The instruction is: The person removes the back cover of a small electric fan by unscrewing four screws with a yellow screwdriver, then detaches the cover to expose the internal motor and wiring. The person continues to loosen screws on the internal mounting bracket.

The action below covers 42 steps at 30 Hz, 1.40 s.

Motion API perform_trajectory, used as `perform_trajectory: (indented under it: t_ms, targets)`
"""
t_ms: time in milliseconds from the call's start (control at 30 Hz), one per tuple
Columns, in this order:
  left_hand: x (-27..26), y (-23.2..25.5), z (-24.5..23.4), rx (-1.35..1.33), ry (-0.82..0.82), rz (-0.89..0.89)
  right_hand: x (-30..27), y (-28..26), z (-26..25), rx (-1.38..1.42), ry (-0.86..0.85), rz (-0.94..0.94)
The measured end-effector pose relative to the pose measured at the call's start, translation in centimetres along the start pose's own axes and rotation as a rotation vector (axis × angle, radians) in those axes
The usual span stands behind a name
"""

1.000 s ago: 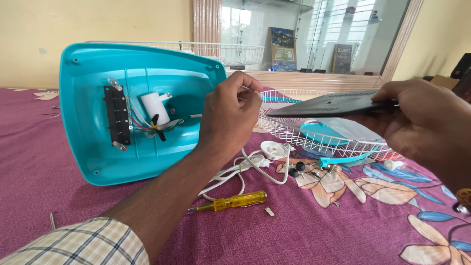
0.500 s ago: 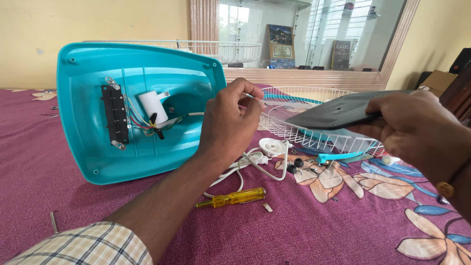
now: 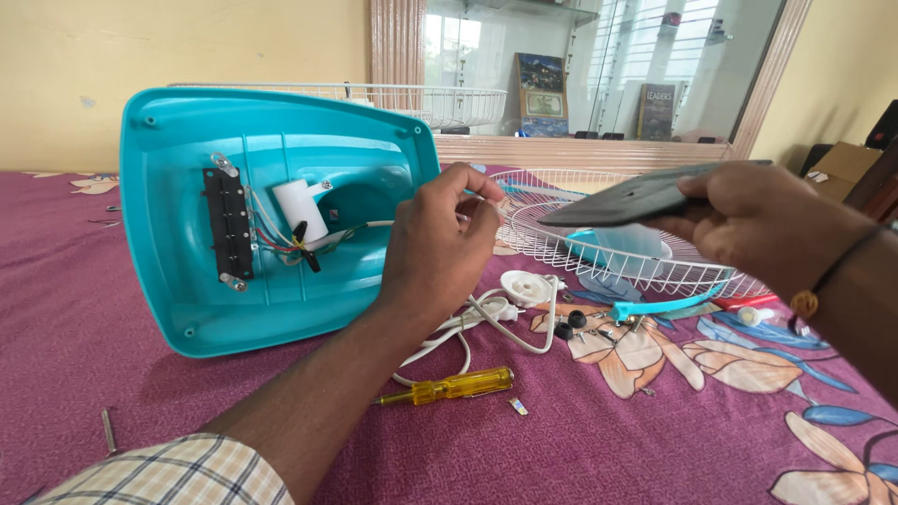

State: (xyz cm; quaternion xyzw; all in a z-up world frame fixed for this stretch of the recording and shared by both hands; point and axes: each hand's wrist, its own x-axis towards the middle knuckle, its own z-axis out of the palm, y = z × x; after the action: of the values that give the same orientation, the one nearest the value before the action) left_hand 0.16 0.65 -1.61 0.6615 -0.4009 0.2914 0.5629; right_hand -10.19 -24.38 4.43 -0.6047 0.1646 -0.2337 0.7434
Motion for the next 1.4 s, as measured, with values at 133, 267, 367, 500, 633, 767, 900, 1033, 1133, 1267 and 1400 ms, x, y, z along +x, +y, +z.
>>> perform_trajectory:
  t_ms: [133, 267, 367, 500, 633, 767, 900, 1033, 1133, 1267, 1400]
  targets:
    - [-0.1, -0.3, 0.0, 0.007, -0.026, -0.091, -1.5, 1.1, 1.3, 0.014, 0.275, -0.03]
    - [-0.4, -0.6, -0.1, 0.019, -0.024, -0.007, -0.9, 0.3, 2.0, -0.115, 0.281, -0.054]
    - [-0.5, -0.6, 0.0, 0.043, -0.027, -0.024, 1.5, 0.4, 1.3, -0.087, 0.228, -0.026]
    - [-0.8, -1.0, -0.1, 0.081, 0.008, 0.035, 6.4, 1.3, -0.9, -0.067, 0.143, -0.013]
    - [-1.2, -0.9, -0.1, 0.069, 0.009, 0.024, 10.1, 1.8, -2.8, -0.061, 0.144, 0.05]
    - [-1.6, -0.7, 0.2, 0.093, 0.046, 0.141, 10.7, 2.2, -4.1, -0.12, 0.13, 0.141]
    - [-1.7, -0.3, 0.0, 0.142, 0.06, 0.164, 9.6, 1.7, -3.9, -0.14, 0.148, 0.16]
    - [-1.6, 0.1, -0.4, 0.155, 0.067, 0.13, 7.9, 0.7, -2.7, -0.163, 0.138, 0.142]
    - [-1.3, 0.2, -0.7, 0.162, 0.12, 0.161, 6.5, -0.4, -2.2, -0.12, 0.153, 0.169]
    - [-0.9, 0.2, -1.2, 0.155, 0.159, 0.142, 4.3, -0.9, -1.8, -0.211, 0.209, 0.158]
    - [-0.9, 0.3, -1.4, 0.132, 0.157, 0.089, 2.3, -0.7, -1.3, -0.231, 0.171, 0.112]
